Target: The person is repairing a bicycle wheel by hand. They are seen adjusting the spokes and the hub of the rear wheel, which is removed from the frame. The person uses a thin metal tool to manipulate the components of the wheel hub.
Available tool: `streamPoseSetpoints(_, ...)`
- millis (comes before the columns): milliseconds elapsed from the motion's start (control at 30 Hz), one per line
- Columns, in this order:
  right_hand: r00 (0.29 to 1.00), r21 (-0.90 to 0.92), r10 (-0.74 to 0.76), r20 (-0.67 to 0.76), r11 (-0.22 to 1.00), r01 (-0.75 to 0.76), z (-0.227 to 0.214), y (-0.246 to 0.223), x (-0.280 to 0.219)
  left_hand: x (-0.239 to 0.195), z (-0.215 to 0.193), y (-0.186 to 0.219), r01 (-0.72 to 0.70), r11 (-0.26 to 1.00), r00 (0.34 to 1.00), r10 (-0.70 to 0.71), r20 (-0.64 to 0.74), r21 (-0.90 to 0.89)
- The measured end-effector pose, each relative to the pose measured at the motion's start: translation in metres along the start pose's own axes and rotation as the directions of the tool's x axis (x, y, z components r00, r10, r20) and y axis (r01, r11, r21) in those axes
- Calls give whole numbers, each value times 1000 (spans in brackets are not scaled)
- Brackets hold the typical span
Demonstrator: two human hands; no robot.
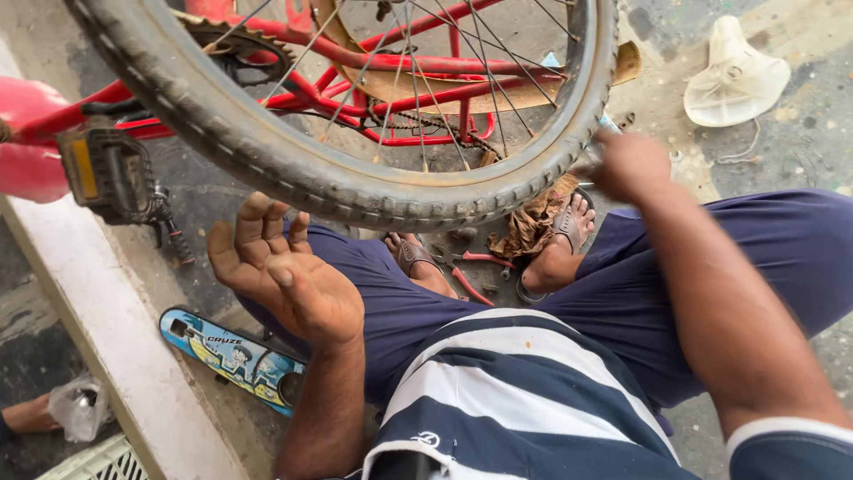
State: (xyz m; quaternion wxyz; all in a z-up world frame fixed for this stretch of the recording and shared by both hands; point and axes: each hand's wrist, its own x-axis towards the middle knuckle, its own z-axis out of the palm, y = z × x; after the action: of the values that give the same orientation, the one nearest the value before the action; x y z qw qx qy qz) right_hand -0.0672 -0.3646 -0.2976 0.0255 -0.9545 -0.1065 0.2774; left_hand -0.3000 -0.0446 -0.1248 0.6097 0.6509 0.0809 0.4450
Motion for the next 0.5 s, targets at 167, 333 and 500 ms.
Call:
streamPoseSetpoints(167,943,124,-141,300,986,108,142,-46,89,-7,-6,-22,5,967,1000,-10,-18,-253)
streamPoseSetpoints(333,946,345,-227,233,928,138,233,-88,88,-22,-32,-88,30,523,998,-66,5,852)
streamPoseSetpoints(500,921,664,-385,59,704,252,215,-125,89,-48,6,-164,-116,436,775,-523,356,892)
